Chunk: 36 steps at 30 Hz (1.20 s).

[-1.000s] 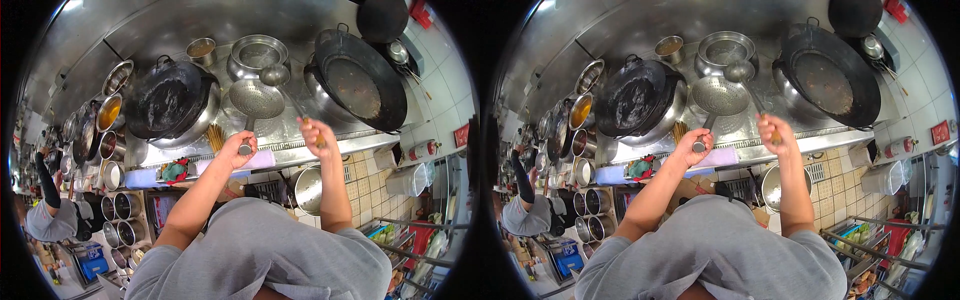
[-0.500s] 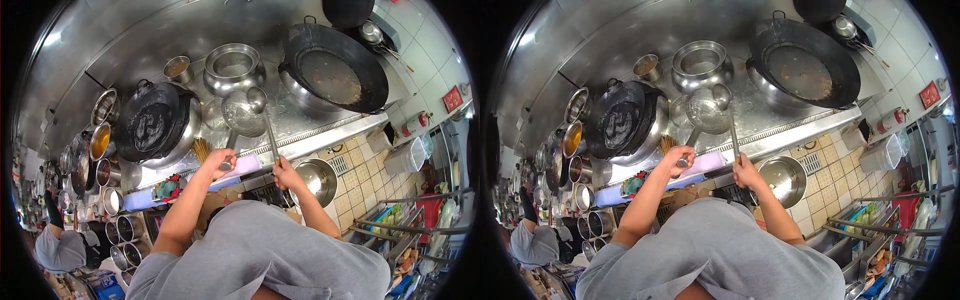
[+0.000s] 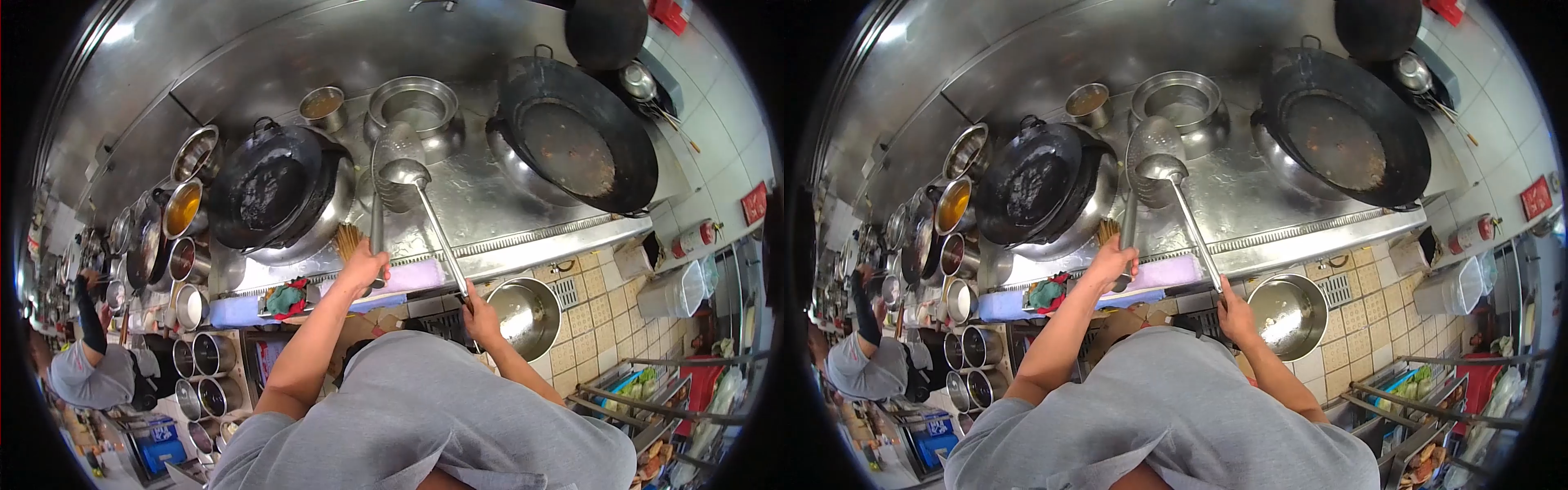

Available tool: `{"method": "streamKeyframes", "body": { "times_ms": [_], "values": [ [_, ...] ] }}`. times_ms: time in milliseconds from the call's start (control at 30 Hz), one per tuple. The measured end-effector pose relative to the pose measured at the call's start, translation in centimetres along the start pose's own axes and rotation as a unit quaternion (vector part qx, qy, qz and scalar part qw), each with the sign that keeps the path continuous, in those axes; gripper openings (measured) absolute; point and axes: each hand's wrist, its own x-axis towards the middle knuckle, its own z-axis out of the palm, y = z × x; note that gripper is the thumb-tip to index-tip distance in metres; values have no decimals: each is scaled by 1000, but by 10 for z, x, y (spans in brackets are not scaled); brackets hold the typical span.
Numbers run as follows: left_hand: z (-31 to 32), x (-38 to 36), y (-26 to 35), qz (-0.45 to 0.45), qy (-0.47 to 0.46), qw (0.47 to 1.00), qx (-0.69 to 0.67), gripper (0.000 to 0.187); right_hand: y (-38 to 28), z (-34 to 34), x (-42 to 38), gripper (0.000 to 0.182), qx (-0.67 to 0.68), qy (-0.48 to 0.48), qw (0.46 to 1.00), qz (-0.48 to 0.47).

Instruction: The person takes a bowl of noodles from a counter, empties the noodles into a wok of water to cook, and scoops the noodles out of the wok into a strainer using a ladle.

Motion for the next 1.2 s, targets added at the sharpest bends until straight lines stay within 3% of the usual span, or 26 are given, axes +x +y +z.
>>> {"method": "streamKeyframes", "body": {
  "times_ms": [67, 133, 167, 233, 333, 400, 433, 533, 600, 633, 667, 700, 767, 867, 900, 933, 1000, 1033, 1167, 1200],
  "values": [
    [-1, -1, -8, -3, 12, 999, -49, 20, -6, -2, 10, 58, -8, -30, 999, 12],
    [-8, 11, -23, -71, 1, 951, -302, 13, -4, -3, 24, 53, 12, 28, 996, -80],
    [-13, 18, -35, -62, 18, 948, -313, 13, -10, -4, 28, 53, 11, 20, 997, -75],
    [-20, 32, -53, -122, -74, 861, -489, 12, -22, -1, 34, 53, 7, 2, 997, -82],
    [-18, 41, -67, -121, -93, 821, -550, 13, -50, 13, 39, 55, 25, 16, 995, -100],
    [-11, 44, -76, -115, -102, 805, -573, 14, -66, 20, 41, 57, 64, -8, 996, -57],
    [-4, 45, -81, -111, -93, 806, -574, 14, -65, 30, 43, 57, 83, 5, 992, -91],
    [11, 47, -93, -110, -97, 782, -606, 14, -60, 54, 39, 50, 27, -3, 993, -113],
    [19, 41, -94, -131, -79, 827, -541, 16, -52, 66, 40, 42, 3, -25, 986, -162],
    [19, 27, -89, -127, -66, 856, -496, 24, -54, 67, 39, 38, -7, -82, 981, -175],
    [17, 17, -93, -117, -59, 851, -508, 24, -57, 68, 38, 35, -17, -141, 972, -187],
    [15, 6, -100, -125, -38, 900, -415, 28, -58, 66, 41, 35, -25, -151, 967, -201],
    [6, -23, -114, -142, -10, 959, -245, 38, -55, 54, 58, 29, -70, -337, 917, -200],
    [-2, -78, -161, -130, 41, 967, -218, 35, -101, 20, 78, 28, -83, -521, 840, -127],
    [-7, -96, -185, -125, 65, 962, -234, 35, -107, 18, 89, 28, -76, -500, 852, -139],
    [-10, -116, -213, -119, 96, 952, -265, 33, -114, 19, 99, 27, -70, -483, 860, -152],
    [-13, -156, -251, -100, 175, 923, -327, 30, -153, 23, 113, 28, -186, -408, 843, -297],
    [-10, -184, -268, -106, 252, 905, -326, 29, -180, 25, 105, 28, -143, -399, 849, -315],
    [21, -295, -309, -93, 517, 808, -268, 29, -235, 87, 91, 27, -55, -461, 812, -353],
    [32, -315, -324, -36, 587, 765, -263, 28, -247, 105, 77, 27, -66, -476, 797, -367]
  ]
}}
